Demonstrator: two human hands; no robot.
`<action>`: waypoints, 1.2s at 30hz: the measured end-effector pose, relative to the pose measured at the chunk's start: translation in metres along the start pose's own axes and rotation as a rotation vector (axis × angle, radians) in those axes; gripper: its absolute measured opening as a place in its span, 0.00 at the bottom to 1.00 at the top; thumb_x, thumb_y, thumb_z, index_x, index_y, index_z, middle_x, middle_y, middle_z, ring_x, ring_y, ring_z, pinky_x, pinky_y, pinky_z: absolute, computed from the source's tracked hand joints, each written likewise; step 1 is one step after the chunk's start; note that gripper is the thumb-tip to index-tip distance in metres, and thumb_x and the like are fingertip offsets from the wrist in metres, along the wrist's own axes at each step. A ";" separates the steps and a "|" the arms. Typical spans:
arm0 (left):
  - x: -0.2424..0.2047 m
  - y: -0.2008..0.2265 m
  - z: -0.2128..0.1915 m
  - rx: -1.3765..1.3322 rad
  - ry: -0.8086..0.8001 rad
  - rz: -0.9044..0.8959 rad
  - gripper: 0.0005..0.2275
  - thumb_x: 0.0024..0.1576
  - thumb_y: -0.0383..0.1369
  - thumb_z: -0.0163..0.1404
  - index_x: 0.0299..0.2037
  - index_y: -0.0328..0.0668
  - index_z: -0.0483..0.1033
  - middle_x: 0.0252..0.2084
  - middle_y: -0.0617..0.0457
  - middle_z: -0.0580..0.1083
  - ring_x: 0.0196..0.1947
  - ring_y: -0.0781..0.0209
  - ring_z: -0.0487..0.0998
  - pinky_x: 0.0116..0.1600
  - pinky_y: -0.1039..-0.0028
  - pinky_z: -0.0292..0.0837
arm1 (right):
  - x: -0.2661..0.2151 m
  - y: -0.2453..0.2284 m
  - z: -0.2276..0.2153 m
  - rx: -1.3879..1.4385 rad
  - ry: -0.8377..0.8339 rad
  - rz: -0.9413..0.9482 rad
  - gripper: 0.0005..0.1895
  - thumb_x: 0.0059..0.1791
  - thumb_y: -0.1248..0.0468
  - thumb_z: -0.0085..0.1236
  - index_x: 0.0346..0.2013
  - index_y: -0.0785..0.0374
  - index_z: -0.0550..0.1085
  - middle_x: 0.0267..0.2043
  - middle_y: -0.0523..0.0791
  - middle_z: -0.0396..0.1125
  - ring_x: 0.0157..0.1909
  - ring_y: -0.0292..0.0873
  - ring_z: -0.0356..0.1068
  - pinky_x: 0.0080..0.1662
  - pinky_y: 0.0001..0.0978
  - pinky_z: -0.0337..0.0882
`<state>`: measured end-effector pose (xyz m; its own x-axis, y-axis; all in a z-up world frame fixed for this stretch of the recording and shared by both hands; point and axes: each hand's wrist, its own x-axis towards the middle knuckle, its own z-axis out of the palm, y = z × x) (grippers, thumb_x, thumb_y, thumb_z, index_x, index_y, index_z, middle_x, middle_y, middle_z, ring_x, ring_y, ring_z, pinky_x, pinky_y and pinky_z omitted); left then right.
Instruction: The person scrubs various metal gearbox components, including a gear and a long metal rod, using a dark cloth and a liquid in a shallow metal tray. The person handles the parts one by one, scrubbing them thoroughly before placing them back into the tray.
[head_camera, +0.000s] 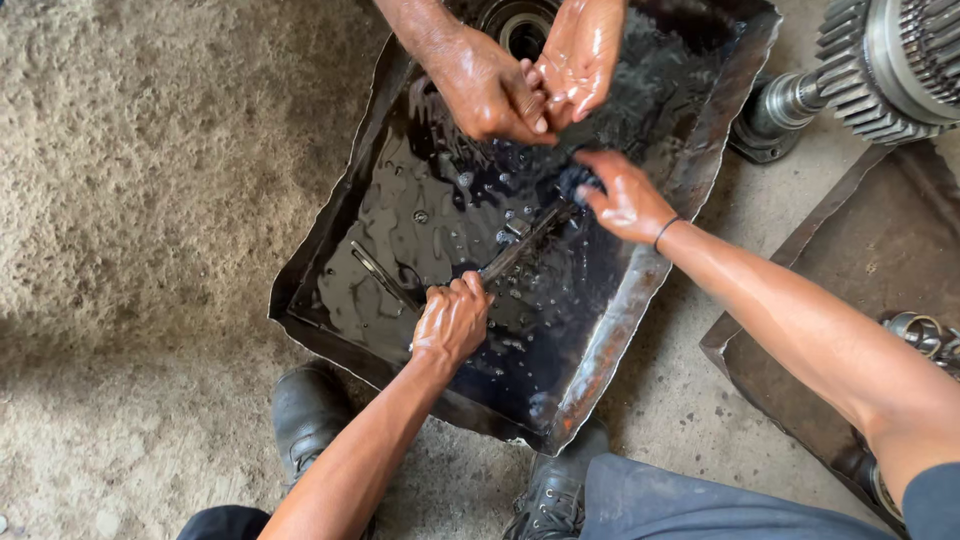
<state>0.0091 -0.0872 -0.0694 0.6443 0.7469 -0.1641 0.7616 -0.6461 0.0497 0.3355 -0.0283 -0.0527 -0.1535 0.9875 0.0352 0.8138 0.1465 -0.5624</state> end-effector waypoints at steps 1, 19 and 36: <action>-0.002 0.001 0.000 0.009 -0.005 0.000 0.16 0.64 0.44 0.43 0.38 0.38 0.70 0.24 0.52 0.74 0.23 0.57 0.78 0.33 0.67 0.71 | 0.001 -0.004 0.005 -0.057 0.000 -0.112 0.24 0.48 0.66 0.57 0.59 0.69 0.71 0.55 0.60 0.68 0.55 0.65 0.68 0.56 0.51 0.68; -0.004 0.003 0.013 0.090 0.066 -0.023 0.14 0.65 0.41 0.44 0.43 0.35 0.71 0.25 0.53 0.74 0.25 0.58 0.79 0.34 0.69 0.71 | -0.003 0.049 0.044 -0.011 0.074 0.027 0.17 0.44 0.70 0.54 0.47 0.71 0.77 0.50 0.60 0.67 0.54 0.64 0.68 0.57 0.49 0.68; -0.012 0.012 0.023 0.195 0.017 -0.036 0.12 0.60 0.32 0.47 0.49 0.32 0.72 0.29 0.55 0.73 0.28 0.61 0.77 0.35 0.70 0.68 | 0.012 0.048 0.024 -0.206 -0.001 0.017 0.14 0.53 0.60 0.58 0.49 0.66 0.74 0.48 0.57 0.68 0.50 0.64 0.70 0.52 0.55 0.71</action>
<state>0.0091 -0.1078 -0.0894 0.6192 0.7717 -0.1454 0.7576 -0.6358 -0.1480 0.3593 -0.0109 -0.0986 -0.1394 0.9899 0.0263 0.9137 0.1388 -0.3820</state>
